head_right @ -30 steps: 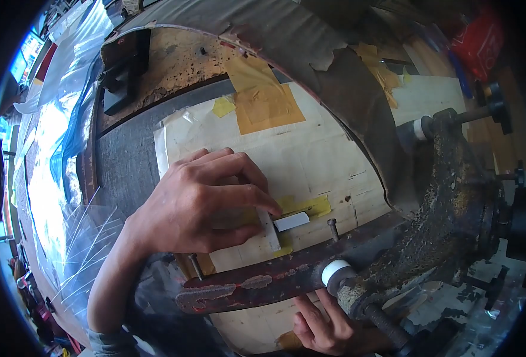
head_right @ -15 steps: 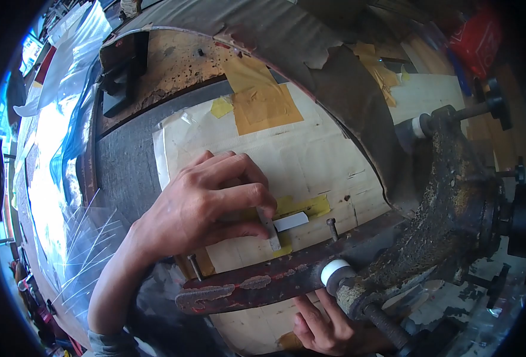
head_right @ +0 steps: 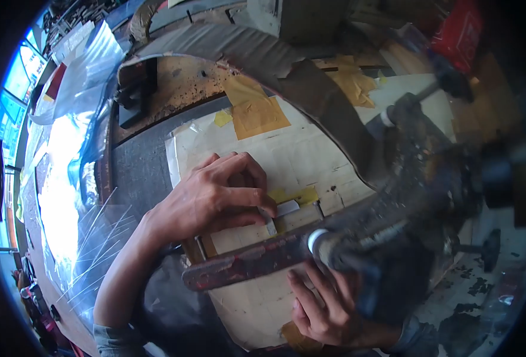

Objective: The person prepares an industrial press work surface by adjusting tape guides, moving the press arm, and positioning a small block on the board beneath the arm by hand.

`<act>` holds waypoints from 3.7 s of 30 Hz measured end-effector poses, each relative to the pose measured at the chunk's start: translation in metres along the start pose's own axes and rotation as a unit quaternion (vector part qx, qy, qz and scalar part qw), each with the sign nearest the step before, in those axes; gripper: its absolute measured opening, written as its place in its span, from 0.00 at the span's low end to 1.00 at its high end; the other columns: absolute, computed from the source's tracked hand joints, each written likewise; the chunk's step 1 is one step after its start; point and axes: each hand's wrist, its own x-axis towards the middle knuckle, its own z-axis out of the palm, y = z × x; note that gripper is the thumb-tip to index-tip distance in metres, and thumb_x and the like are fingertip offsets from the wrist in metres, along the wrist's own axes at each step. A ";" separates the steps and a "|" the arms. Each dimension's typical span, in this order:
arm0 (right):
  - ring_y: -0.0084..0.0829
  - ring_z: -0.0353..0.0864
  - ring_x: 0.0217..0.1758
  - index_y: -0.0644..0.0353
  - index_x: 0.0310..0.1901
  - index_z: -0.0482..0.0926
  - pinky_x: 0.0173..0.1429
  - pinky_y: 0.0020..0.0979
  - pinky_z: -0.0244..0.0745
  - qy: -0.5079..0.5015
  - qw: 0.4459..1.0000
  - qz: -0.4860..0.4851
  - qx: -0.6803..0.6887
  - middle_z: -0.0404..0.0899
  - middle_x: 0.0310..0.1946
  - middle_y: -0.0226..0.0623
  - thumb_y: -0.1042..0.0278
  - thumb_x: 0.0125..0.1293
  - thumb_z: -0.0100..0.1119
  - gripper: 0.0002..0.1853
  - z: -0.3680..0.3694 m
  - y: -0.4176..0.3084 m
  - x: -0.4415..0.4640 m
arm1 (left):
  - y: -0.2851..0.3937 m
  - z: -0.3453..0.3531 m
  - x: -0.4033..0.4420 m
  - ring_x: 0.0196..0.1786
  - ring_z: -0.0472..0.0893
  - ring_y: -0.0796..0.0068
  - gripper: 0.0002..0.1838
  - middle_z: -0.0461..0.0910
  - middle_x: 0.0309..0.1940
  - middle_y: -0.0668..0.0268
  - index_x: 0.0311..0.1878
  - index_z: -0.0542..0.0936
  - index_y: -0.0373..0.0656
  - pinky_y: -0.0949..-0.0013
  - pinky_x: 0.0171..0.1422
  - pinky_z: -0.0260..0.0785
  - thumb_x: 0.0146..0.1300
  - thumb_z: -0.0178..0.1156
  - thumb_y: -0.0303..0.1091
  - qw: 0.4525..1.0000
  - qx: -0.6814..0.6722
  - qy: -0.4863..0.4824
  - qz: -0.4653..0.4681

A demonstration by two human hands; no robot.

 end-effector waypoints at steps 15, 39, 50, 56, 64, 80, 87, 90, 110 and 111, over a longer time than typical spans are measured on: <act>0.45 0.62 0.67 0.63 0.48 0.77 0.65 0.67 0.51 0.115 0.992 -0.036 -0.024 0.69 0.57 0.49 0.64 0.53 0.60 0.21 0.018 0.001 -0.012 | -0.018 -0.016 0.014 0.53 0.77 0.68 0.13 0.79 0.46 0.63 0.49 0.83 0.49 0.66 0.60 0.67 0.61 0.60 0.28 0.989 -0.067 -0.104 0.079; 0.50 0.68 0.64 0.64 0.51 0.78 0.66 0.37 0.66 0.062 0.982 -0.104 0.145 0.72 0.59 0.51 0.58 0.68 0.53 0.18 -0.054 0.101 -0.066 | 0.286 0.231 -0.059 0.71 0.59 0.55 0.36 0.58 0.70 0.52 0.68 0.64 0.47 0.52 0.74 0.49 0.60 0.59 0.52 0.902 0.298 0.208 -0.232; 0.43 0.53 0.75 0.42 0.67 0.64 0.71 0.65 0.43 0.066 0.992 0.009 -0.107 0.58 0.71 0.36 0.33 0.65 0.40 0.34 -0.050 0.148 -0.141 | 0.291 0.240 -0.066 0.70 0.60 0.56 0.47 0.58 0.70 0.54 0.69 0.64 0.52 0.53 0.73 0.50 0.45 0.69 0.55 0.897 0.321 0.202 -0.225; 0.41 0.52 0.75 0.40 0.68 0.63 0.72 0.65 0.42 0.046 0.994 -0.001 -0.097 0.57 0.71 0.34 0.32 0.64 0.41 0.34 -0.057 0.153 -0.151 | 0.282 0.242 -0.075 0.67 0.64 0.59 0.45 0.63 0.67 0.61 0.66 0.68 0.57 0.54 0.69 0.55 0.40 0.72 0.51 0.909 0.317 0.200 -0.182; 0.40 0.52 0.75 0.40 0.67 0.64 0.72 0.65 0.41 0.044 0.995 0.007 -0.093 0.58 0.71 0.33 0.32 0.64 0.41 0.34 -0.054 0.154 -0.152 | 0.288 0.239 -0.079 0.68 0.64 0.58 0.44 0.63 0.68 0.63 0.65 0.69 0.57 0.53 0.69 0.56 0.41 0.72 0.54 0.915 0.306 0.207 -0.163; 0.40 0.53 0.75 0.40 0.65 0.68 0.71 0.67 0.44 0.078 0.993 0.016 -0.093 0.61 0.70 0.34 0.34 0.65 0.43 0.31 -0.044 0.158 -0.132 | 0.286 0.235 -0.075 0.70 0.63 0.52 0.42 0.64 0.67 0.54 0.64 0.70 0.50 0.51 0.71 0.56 0.44 0.71 0.55 0.917 0.284 0.229 -0.162; 0.41 0.55 0.74 0.41 0.65 0.68 0.70 0.67 0.45 0.081 0.993 0.016 -0.081 0.62 0.69 0.37 0.34 0.65 0.45 0.31 -0.045 0.158 -0.127 | 0.285 0.235 -0.074 0.70 0.62 0.52 0.40 0.65 0.66 0.54 0.62 0.71 0.49 0.51 0.71 0.55 0.45 0.70 0.55 0.914 0.291 0.231 -0.162; 0.41 0.55 0.74 0.41 0.65 0.68 0.70 0.68 0.45 0.081 0.994 0.014 -0.079 0.62 0.69 0.37 0.34 0.65 0.45 0.31 -0.044 0.159 -0.127 | 0.284 0.237 -0.073 0.70 0.63 0.53 0.39 0.65 0.66 0.54 0.62 0.72 0.49 0.52 0.71 0.56 0.46 0.70 0.54 0.912 0.294 0.236 -0.163; 0.41 0.59 0.72 0.40 0.63 0.71 0.69 0.67 0.48 0.128 0.989 0.005 -0.080 0.65 0.67 0.35 0.35 0.65 0.47 0.29 -0.040 0.159 -0.127 | 0.283 0.244 -0.067 0.70 0.64 0.53 0.32 0.67 0.64 0.48 0.60 0.73 0.43 0.56 0.72 0.57 0.54 0.67 0.48 0.891 0.333 0.255 -0.175; 0.41 0.59 0.72 0.40 0.62 0.71 0.69 0.67 0.48 0.130 0.988 0.004 -0.082 0.66 0.67 0.35 0.35 0.65 0.47 0.29 -0.039 0.158 -0.128 | 0.282 0.244 -0.068 0.70 0.64 0.53 0.32 0.67 0.64 0.48 0.60 0.73 0.44 0.56 0.72 0.57 0.54 0.67 0.48 0.891 0.334 0.253 -0.175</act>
